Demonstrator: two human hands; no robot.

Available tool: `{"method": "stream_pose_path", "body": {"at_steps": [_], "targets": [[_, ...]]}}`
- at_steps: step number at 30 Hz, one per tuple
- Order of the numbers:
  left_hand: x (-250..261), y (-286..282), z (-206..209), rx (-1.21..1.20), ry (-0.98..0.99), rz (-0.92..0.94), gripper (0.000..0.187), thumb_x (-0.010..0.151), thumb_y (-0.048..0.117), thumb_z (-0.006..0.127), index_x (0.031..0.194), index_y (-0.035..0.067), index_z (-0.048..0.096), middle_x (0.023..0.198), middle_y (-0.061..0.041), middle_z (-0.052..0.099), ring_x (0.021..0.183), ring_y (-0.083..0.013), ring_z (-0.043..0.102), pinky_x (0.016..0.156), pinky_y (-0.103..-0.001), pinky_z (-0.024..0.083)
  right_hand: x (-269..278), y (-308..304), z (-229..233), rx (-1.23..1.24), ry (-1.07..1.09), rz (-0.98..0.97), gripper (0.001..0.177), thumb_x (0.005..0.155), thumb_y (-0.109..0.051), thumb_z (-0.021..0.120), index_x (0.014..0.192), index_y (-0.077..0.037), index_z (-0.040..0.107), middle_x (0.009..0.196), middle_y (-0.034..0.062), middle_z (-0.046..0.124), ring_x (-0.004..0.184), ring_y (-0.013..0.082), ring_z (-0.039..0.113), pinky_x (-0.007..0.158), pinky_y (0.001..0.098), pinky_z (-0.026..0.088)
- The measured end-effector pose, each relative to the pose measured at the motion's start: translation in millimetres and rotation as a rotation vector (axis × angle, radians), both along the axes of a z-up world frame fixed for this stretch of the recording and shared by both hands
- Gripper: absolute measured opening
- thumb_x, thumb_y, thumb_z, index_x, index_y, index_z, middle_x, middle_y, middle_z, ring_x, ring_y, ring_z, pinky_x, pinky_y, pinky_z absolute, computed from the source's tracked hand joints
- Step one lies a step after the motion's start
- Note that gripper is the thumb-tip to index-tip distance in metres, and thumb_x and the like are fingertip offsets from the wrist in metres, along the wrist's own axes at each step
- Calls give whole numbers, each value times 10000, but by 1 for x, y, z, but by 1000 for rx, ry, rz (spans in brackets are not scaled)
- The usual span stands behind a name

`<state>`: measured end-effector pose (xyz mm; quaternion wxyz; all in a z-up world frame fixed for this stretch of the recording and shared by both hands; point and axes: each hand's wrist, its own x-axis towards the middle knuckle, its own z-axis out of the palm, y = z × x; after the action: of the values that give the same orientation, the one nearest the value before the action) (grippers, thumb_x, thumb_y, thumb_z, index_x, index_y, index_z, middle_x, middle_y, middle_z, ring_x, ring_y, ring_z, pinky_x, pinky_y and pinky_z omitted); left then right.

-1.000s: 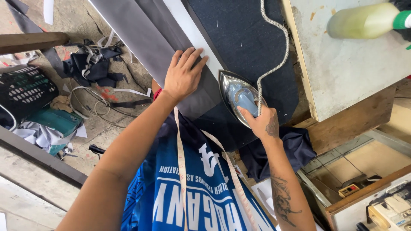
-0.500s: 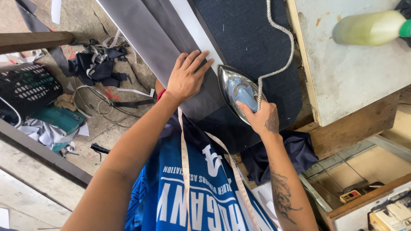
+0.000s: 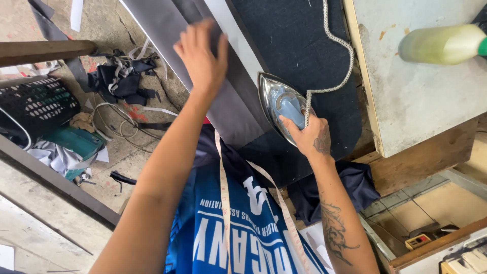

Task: The person cuts a strip of dark fabric with white edges using scissors, then moves to an ironing board to press the fabric. They use a steam iron to smooth the fabric, holding it in place with one hand while ironing with the other.

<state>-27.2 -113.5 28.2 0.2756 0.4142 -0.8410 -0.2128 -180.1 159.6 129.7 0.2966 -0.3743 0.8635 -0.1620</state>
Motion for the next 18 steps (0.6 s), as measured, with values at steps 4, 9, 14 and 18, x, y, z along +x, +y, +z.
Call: {"method": "stream_pose_path", "body": {"at_steps": [4,9,14,18], "targets": [[-26,-51,-5,151,57,357,359,887,494,858,906,234,612,879,86,618,844,-240,549,803,-449,344,0,-10,0,-33,10,10,498,966,-545,785,990,-50,735,819,78,753,683,280,730,625,403,571],[-33,-75,-38,189,42,299,278,841,347,843,733,219,622,736,140,645,817,-171,538,789,-401,274,-1,-22,4,-21,-19,-3,538,954,-557,777,1080,-35,750,876,83,782,723,285,758,650,402,597],[-32,-78,-41,147,76,264,351,835,288,923,771,213,586,734,123,643,791,-181,515,794,-395,267,1,-31,2,-26,-6,-6,524,944,-547,796,1007,-30,737,799,76,751,652,273,723,604,399,571],[-31,-76,-37,160,101,263,318,844,261,885,783,220,576,752,130,621,800,-168,508,799,-384,265,0,-37,0,-79,-16,0,487,945,-507,814,1016,-30,744,833,67,771,690,249,748,623,374,594]]}}
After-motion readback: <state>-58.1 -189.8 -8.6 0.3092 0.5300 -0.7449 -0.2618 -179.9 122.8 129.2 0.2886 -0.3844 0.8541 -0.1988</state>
